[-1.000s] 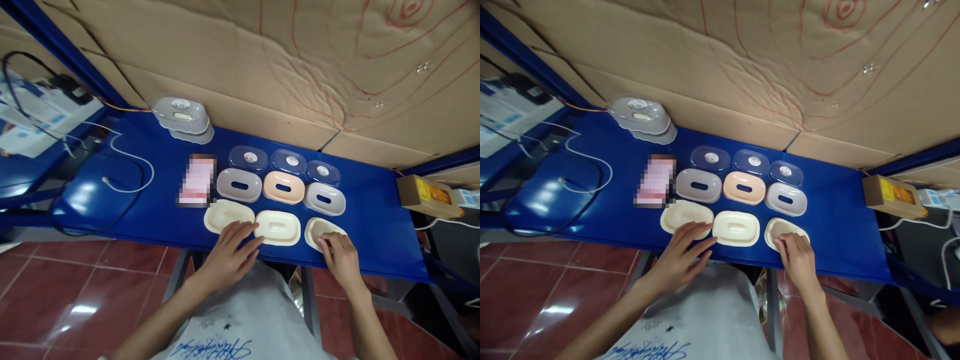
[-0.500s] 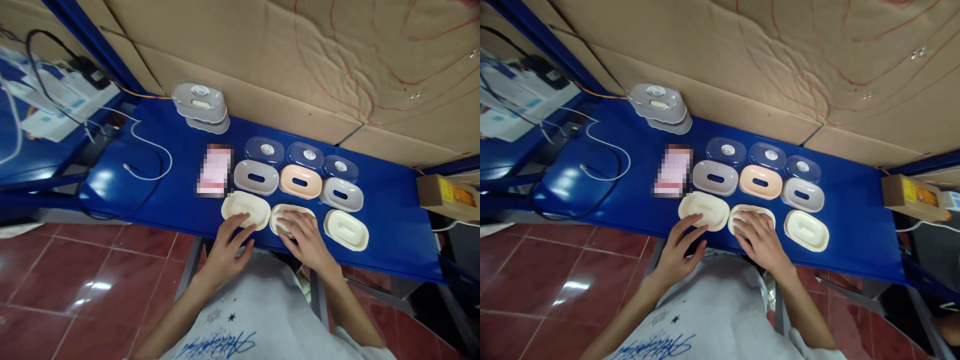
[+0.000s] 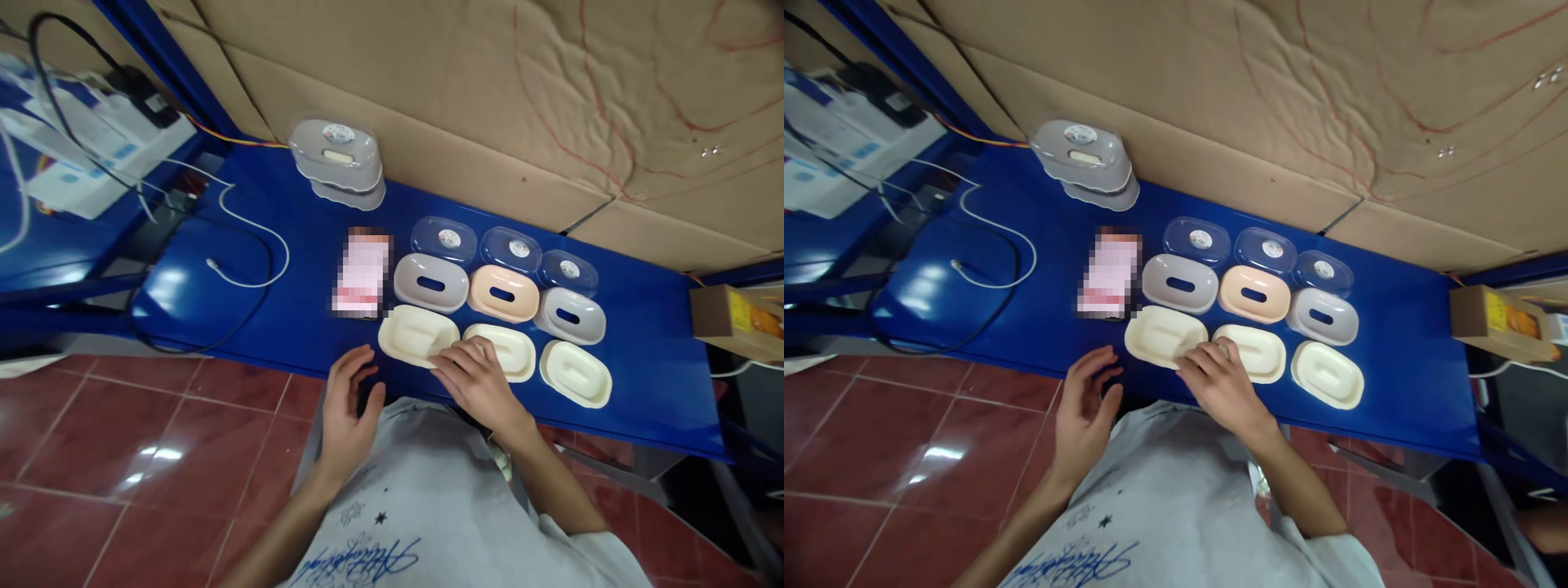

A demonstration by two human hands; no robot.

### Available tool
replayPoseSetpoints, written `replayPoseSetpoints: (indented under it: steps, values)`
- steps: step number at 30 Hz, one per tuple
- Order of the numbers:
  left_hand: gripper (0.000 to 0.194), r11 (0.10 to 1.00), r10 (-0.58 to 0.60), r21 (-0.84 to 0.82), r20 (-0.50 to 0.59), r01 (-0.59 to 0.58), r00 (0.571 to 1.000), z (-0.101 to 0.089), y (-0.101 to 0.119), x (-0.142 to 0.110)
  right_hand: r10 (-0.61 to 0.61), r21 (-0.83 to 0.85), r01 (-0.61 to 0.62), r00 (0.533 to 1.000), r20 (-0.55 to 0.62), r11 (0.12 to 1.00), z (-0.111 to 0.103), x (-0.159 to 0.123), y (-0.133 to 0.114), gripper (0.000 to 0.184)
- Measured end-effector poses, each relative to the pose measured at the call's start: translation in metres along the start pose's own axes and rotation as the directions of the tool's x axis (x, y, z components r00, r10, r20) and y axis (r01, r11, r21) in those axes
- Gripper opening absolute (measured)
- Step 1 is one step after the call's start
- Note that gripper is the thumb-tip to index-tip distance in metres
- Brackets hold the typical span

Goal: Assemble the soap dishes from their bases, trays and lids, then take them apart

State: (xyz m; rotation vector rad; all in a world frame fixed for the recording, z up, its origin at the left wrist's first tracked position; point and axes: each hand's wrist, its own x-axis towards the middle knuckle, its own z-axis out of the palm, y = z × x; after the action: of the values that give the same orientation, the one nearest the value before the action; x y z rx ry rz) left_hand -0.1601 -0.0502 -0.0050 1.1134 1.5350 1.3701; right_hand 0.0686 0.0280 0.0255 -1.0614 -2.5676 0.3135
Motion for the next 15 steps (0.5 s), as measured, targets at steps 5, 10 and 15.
replayPoseSetpoints:
  steps: [5, 10, 15]
  values:
    - [0.046, 0.514, -0.498, -0.617, 0.352, 0.596, 0.793, 0.003, 0.021, 0.005, -0.010, 0.204, 0.013, 1.000, -0.012, 0.979, -0.016, -0.001, -0.011, 0.022]
    - [0.054, 0.187, -0.587, -0.692, 0.491, 0.698, 0.644, 0.018, 0.029, 0.024, -0.012, 0.209, 0.010, 1.000, 0.007, 0.978, -0.026, 0.021, 0.000, 0.044]
    - [0.050, 0.042, -0.613, -0.726, 0.524, 0.687, 0.591, 0.022, 0.031, 0.029, 0.130, -0.101, -0.132, 0.991, -0.025, 0.986, -0.013, 0.061, 0.039, 0.044]
